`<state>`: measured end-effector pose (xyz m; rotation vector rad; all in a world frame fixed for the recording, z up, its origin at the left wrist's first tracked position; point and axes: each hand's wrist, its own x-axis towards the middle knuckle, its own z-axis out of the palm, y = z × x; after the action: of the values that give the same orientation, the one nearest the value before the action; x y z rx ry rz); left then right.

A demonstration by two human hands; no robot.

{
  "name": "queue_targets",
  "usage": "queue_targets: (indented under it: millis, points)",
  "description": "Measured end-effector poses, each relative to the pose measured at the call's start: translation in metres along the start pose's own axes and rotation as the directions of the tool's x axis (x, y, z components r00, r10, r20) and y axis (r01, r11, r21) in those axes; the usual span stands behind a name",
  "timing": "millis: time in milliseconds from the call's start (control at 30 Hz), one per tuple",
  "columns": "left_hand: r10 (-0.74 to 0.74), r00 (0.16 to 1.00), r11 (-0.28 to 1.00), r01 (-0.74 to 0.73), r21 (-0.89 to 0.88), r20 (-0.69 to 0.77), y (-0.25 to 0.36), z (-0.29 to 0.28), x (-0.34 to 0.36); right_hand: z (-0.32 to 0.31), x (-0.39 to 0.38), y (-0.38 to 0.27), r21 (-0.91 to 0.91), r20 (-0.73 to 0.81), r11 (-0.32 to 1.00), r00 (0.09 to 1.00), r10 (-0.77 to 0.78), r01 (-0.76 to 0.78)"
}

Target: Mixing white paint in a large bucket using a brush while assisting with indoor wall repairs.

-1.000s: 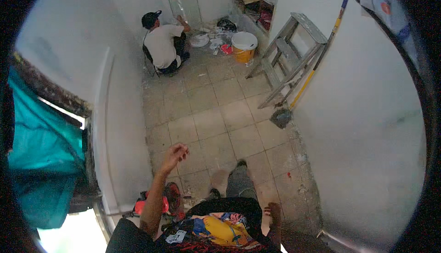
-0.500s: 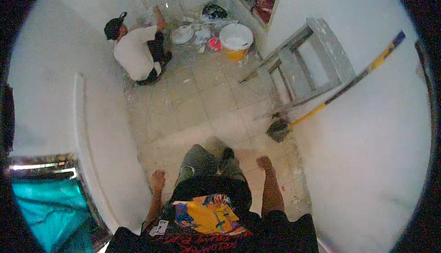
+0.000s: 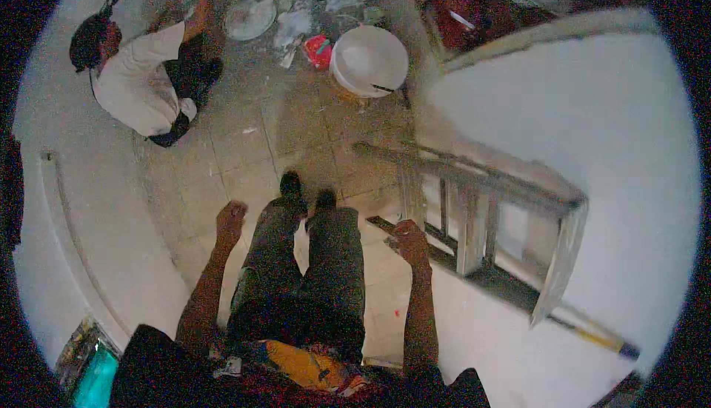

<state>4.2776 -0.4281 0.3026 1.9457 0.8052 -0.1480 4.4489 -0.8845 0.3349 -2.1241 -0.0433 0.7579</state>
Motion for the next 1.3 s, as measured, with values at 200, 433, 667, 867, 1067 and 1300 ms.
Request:
queue_targets:
  millis: [200, 433, 667, 867, 1067, 1300]
  points:
    - [-0.11, 0.967, 0.912, 0.19, -0.362, 0.229, 0.14, 0.061, 0.146, 0.025, 0.214, -0.047, -0.719, 0.229, 0.644, 0.964, -0.135, 0.261]
    - [-0.265, 0.855, 0.881, 0.402, -0.248, 0.445, 0.092, 0.165, 0.22, 0.072, 0.455, -0.08, -0.86, 0.243, 0.387, 0.933, -0.265, 0.333]
    - [-0.362, 0.67, 0.823, 0.556, -0.115, 0.648, 0.083, 0.208, 0.249, 0.067, 0.55, -0.021, -0.945, 0.116, 0.325, 0.969, 0.216, 0.041]
    - [-0.303, 0.84, 0.667, 0.524, -0.53, 0.45, 0.032, 0.231, 0.22, 0.088, 0.553, -0.029, -0.931, 0.077, 0.362, 0.952, 0.297, -0.038]
    - [-0.198, 0.81, 0.713, 0.505, -0.486, 0.552, 0.054, 0.231, 0.241, 0.079, 0.558, -0.054, -0.909, 0.138, 0.393, 0.99, -0.024, 0.136]
    - [-0.218, 0.776, 0.735, 0.529, -0.423, 0.592, 0.054, 0.226, 0.244, 0.098, 0.601, -0.08, -0.89, 0.389, 0.195, 0.909, -0.147, 0.413]
